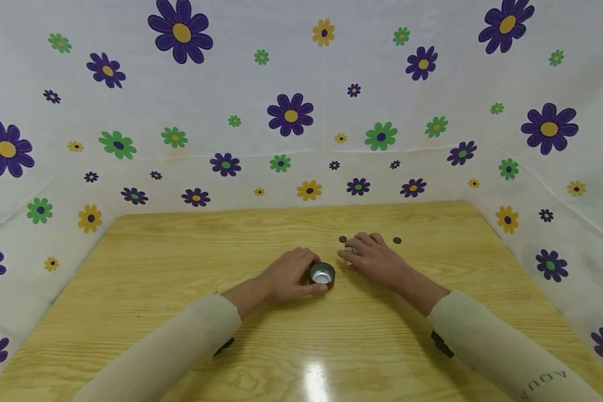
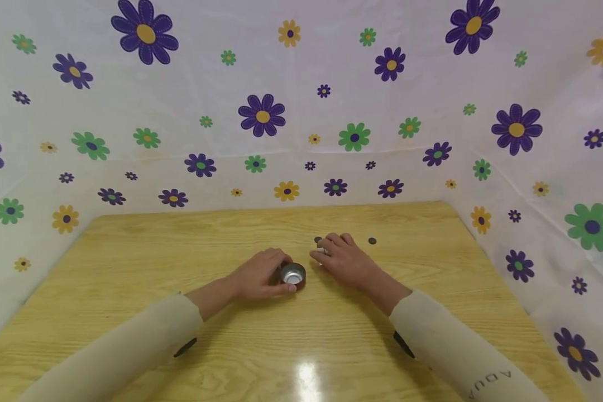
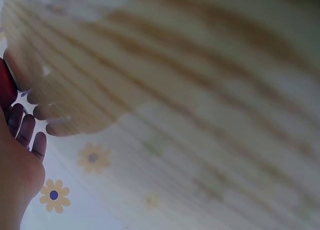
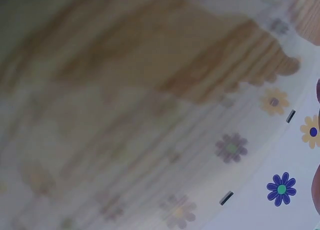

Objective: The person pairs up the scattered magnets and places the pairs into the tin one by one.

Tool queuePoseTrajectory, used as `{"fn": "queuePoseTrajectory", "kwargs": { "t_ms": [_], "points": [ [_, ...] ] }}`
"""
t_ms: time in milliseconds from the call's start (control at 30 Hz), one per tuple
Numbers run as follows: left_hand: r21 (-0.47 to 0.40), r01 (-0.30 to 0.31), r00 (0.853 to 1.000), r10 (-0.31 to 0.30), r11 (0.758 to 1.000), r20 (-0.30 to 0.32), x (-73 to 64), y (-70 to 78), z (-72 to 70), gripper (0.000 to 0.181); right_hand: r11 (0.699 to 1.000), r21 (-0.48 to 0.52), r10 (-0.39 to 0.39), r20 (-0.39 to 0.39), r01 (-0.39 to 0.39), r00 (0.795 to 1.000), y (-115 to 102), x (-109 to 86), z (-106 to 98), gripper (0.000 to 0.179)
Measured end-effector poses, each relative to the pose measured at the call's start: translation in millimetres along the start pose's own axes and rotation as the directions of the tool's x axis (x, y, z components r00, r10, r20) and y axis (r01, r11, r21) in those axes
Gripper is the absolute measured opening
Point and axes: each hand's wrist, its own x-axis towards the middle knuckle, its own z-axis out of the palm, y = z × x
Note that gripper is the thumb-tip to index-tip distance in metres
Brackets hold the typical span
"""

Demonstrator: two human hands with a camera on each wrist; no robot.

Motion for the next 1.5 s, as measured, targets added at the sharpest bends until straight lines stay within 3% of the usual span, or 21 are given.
{"fn": "queuePoseTrajectory", "kwargs": {
  "t_ms": [267,667,1167,1333,1500],
  "points": [
    [0.031,-0.014,1.0,0.014,0.999,-0.017,0.8,-1.2,0.3,0.056,0.998,0.046,-0.031,-0.071,0.034,0.997,-1,3.4,-9,0.044],
    [0.021,-0.069,0.996,0.07,0.997,-0.049,-0.6,-2.1,1.8,0.053,0.989,0.04,-0.128,-0.218,0.14,0.967,-8,10.1,-6,0.047],
    [0.03,-0.065,0.997,0.066,0.997,-0.036,-1.1,-0.7,0.7,0.056,0.971,0.057,-0.207,-0.27,0.23,0.94,-20,23.2,-3,0.048],
    [0.035,-0.074,0.996,0.075,0.997,-0.037,-0.4,-1.1,1.1,0.053,0.971,0.062,-0.208,-0.259,0.231,0.943,-22,25.1,-1,0.047],
    [0.026,-0.08,0.996,0.081,0.996,-0.045,-0.9,-0.7,0.9,0.051,0.973,0.121,-0.169,-0.2,0.195,0.965,-24,24.2,-1,0.043]
  ]
}}
